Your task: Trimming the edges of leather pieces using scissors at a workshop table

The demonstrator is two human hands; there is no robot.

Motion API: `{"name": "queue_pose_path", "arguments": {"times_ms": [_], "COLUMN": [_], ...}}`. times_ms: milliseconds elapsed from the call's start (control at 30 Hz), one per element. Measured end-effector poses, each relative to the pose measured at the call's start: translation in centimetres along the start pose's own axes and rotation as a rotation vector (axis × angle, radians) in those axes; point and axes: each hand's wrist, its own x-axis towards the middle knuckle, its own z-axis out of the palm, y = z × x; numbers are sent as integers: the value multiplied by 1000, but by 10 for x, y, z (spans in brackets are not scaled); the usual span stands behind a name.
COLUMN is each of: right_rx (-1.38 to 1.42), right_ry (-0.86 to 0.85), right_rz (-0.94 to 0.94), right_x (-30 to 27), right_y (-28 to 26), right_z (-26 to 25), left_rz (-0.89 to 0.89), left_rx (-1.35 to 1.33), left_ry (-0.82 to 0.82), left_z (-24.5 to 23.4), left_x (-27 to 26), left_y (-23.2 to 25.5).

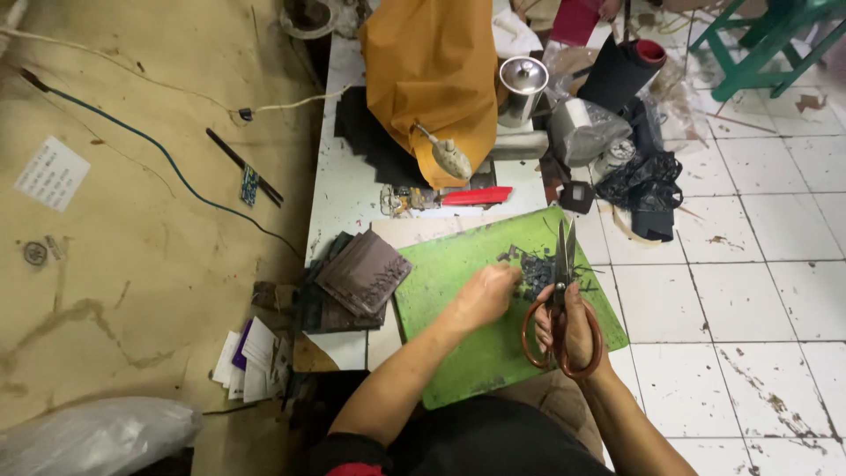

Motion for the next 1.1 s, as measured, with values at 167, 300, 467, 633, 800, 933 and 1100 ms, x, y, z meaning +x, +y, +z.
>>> {"name": "queue_pose_path", "arguments": {"times_ms": [167,300,467,633,800,933,1100], "right_rx": [3,6,30,72,49,34,3], "right_ry": [1,1,12,5,7,3,-6], "right_rz": [-2,6,-18,-14,26,48,79], "right_x": [-6,-9,-5,5,5,11,25], "right_y": [-9,-14,-8,10,11,19,39], "right_z": [15,27,32,29,43,47,45], "left_rz": [12,10,-218,-349,-468,-503,-542], "left_rx": [-43,-98,-70,-48,-132,-165,-44], "left_ry": [11,29,95,186,264,314,494], "left_z": [2,10,1,-28,-59,-120,-165], "left_x": [-6,-10,1,6,1,9,30], "left_y": [4,-4,5,24,18,25,-66]}}
